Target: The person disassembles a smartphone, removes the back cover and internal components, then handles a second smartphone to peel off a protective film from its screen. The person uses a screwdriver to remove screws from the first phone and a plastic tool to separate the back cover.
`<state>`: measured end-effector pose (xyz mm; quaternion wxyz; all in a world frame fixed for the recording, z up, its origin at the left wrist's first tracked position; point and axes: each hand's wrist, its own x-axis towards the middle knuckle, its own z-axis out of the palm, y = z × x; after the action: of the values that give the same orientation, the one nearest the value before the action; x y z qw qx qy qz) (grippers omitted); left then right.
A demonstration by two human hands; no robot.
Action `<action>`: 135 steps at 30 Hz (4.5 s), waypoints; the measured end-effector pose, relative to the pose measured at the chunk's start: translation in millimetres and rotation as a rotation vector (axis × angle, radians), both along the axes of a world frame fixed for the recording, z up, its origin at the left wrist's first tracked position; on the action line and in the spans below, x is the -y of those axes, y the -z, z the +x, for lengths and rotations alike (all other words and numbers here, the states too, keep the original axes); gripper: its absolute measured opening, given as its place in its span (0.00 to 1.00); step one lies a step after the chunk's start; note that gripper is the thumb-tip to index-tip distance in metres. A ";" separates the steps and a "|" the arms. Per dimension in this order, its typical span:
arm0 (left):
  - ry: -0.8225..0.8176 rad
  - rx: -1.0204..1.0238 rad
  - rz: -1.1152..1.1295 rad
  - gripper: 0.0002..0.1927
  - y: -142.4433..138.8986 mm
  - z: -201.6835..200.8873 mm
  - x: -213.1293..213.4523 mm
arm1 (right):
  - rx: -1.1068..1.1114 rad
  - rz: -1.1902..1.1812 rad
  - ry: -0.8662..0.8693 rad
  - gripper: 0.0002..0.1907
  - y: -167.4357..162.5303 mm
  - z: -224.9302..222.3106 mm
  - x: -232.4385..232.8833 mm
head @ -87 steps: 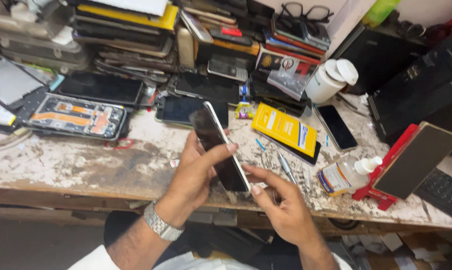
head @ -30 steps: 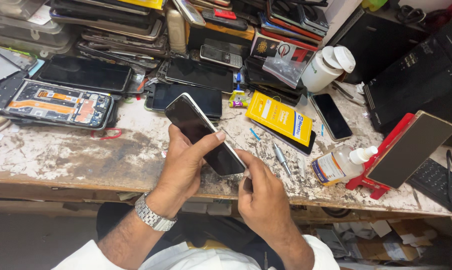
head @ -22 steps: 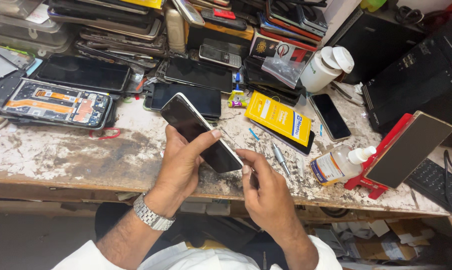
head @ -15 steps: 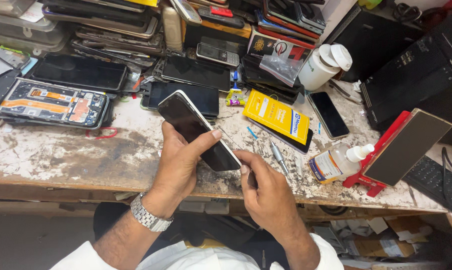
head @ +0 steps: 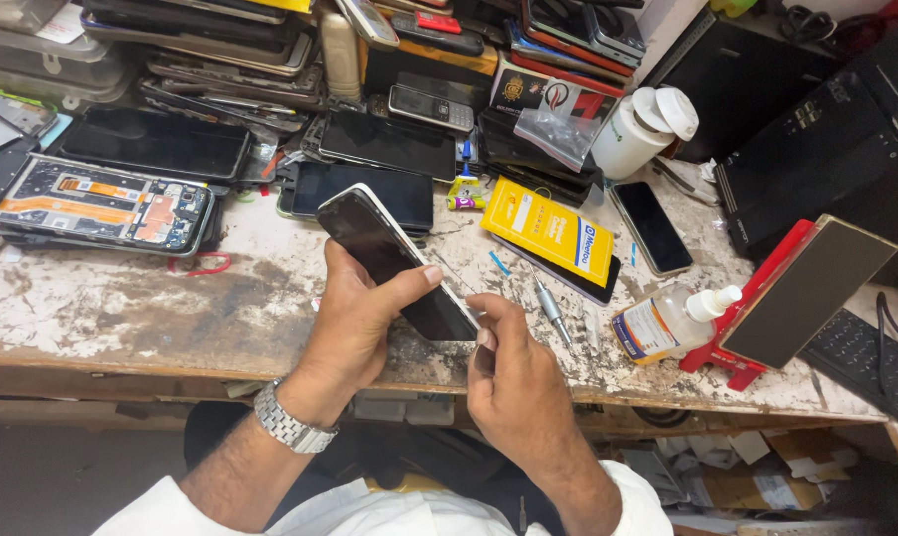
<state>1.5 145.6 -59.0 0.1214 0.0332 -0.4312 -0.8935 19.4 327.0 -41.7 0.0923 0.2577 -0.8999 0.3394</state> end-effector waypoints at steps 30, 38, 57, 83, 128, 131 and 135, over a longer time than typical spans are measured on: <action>0.124 -0.111 -0.835 0.43 -32.2 14.2 11.2 | 0.368 -0.439 0.039 0.15 -57.3 -5.8 -23.9; -0.015 -0.706 -1.649 0.46 -40.5 -1.7 0.0 | -0.007 -0.200 -0.162 0.22 -81.6 -1.5 -36.7; 0.209 -0.111 0.190 0.52 -13.1 5.8 -15.4 | -0.273 -0.446 0.064 0.19 2.8 0.0 -27.3; 0.089 -0.048 0.131 0.49 -11.2 20.9 -13.9 | -0.366 -0.085 -0.103 0.22 9.3 7.7 -10.3; 0.042 -0.051 0.521 0.42 9.3 36.2 23.5 | 0.053 -0.431 0.081 0.16 5.0 -10.5 -5.1; 0.000 -0.026 0.415 0.42 7.5 51.4 44.4 | 0.093 -0.562 0.139 0.14 -3.8 -26.4 -19.0; 0.075 -0.028 0.276 0.44 10.3 80.3 74.1 | 0.264 -0.739 0.076 0.12 -12.0 -47.6 -23.6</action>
<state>81.8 71.5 -69.4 0.0880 0.0210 -0.3034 -0.9486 -28.2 350.5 -29.7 0.0751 0.1276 -0.7302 0.6670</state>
